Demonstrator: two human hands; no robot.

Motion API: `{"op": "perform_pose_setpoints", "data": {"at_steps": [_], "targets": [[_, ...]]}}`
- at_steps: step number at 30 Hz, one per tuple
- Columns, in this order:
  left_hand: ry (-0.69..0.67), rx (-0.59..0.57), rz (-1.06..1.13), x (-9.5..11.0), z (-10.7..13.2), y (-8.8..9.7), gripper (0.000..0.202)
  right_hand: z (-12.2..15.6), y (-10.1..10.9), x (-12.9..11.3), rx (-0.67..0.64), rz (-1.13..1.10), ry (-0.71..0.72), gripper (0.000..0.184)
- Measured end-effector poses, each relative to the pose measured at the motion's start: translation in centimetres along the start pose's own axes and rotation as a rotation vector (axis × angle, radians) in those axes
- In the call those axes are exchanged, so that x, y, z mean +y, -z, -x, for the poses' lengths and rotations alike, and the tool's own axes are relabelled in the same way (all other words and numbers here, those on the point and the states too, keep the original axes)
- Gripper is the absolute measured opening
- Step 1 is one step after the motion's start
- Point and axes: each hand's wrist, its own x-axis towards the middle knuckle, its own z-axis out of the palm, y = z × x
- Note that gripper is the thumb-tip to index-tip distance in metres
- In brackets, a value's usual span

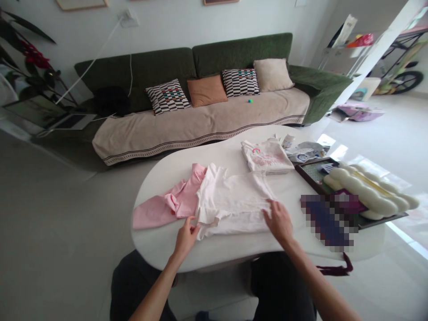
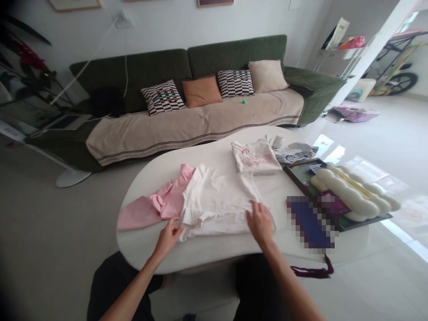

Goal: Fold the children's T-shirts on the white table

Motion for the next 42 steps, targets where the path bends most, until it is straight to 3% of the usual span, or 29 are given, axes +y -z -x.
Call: {"op": "perform_pose_setpoints", "data": {"at_steps": [2, 4, 7, 8, 10, 13, 20, 24, 26, 29, 30, 32, 35, 37, 40, 42], "targets": [[0.01, -0.006, 0.019, -0.1, 0.7, 0.1, 0.032, -0.4, -0.9, -4.9, -0.161, -0.225, 0.309, 0.044], [0.014, -0.015, 0.022, -0.2, 1.3, 0.1, 0.031, -1.1, -2.2, -8.9, -0.29, -0.349, 0.482, 0.046], [0.028, -0.023, 0.022, -0.4, 2.1, 0.1, 0.029, -3.2, -4.3, -11.5, -0.436, -0.413, 0.384, 0.014], [0.032, -0.028, 0.02, -0.6, 2.4, 0.1, 0.028, -4.1, -4.9, -11.7, -0.455, -0.409, 0.303, 0.011], [0.032, -0.033, 0.013, -0.8, 2.9, -0.1, 0.026, -5.7, -6.1, -11.4, -0.442, -0.372, 0.155, 0.022], [0.021, -0.021, -0.006, -1.0, 3.3, -0.2, 0.022, -7.1, -7.3, -10.9, -0.399, -0.322, 0.024, 0.019], [0.005, -0.058, -0.121, -0.7, 3.0, -0.3, 0.018, -6.9, -8.1, -11.3, -0.351, -0.274, -0.043, 0.013], [-0.034, -0.049, -0.195, -0.3, 3.4, 0.1, 0.012, -6.4, -7.4, -11.6, -0.287, -0.276, -0.006, 0.018], [-0.111, 0.008, -0.251, 0.4, 3.3, 0.3, 0.012, -5.8, -7.3, -11.9, -0.262, -0.306, 0.128, 0.021], [-0.311, 0.042, -0.297, 2.1, 1.9, 0.0, 0.023, -4.7, -7.5, -12.8, -0.293, -0.342, 0.449, 0.032], [-0.381, 0.02, -0.305, 2.6, 1.1, -0.4, 0.028, -4.4, -7.7, -13.0, -0.318, -0.347, 0.51, 0.036], [-0.482, -0.041, -0.334, 3.3, -0.6, -1.4, 0.037, -4.1, -7.6, -13.3, -0.356, -0.368, 0.497, 0.04], [-0.539, -0.119, -0.425, 3.1, -2.8, -3.0, 0.048, -4.3, -6.3, -11.8, -0.294, -0.455, 0.343, 0.039], [-0.551, -0.145, -0.483, 2.4, -3.5, -3.6, 0.052, -4.1, -4.5, -8.8, -0.194, -0.5, 0.223, 0.035], [-0.553, -0.154, -0.536, 1.6, -3.8, -3.9, 0.05, -2.3, -0.5, -1.2, -0.077, -0.445, 0.028, 0.028], [-0.544, -0.167, -0.557, 1.5, -3.9, -3.8, 0.049, -0.1, 2.3, 4.8, -0.006, -0.289, -0.171, 0.028]]}}
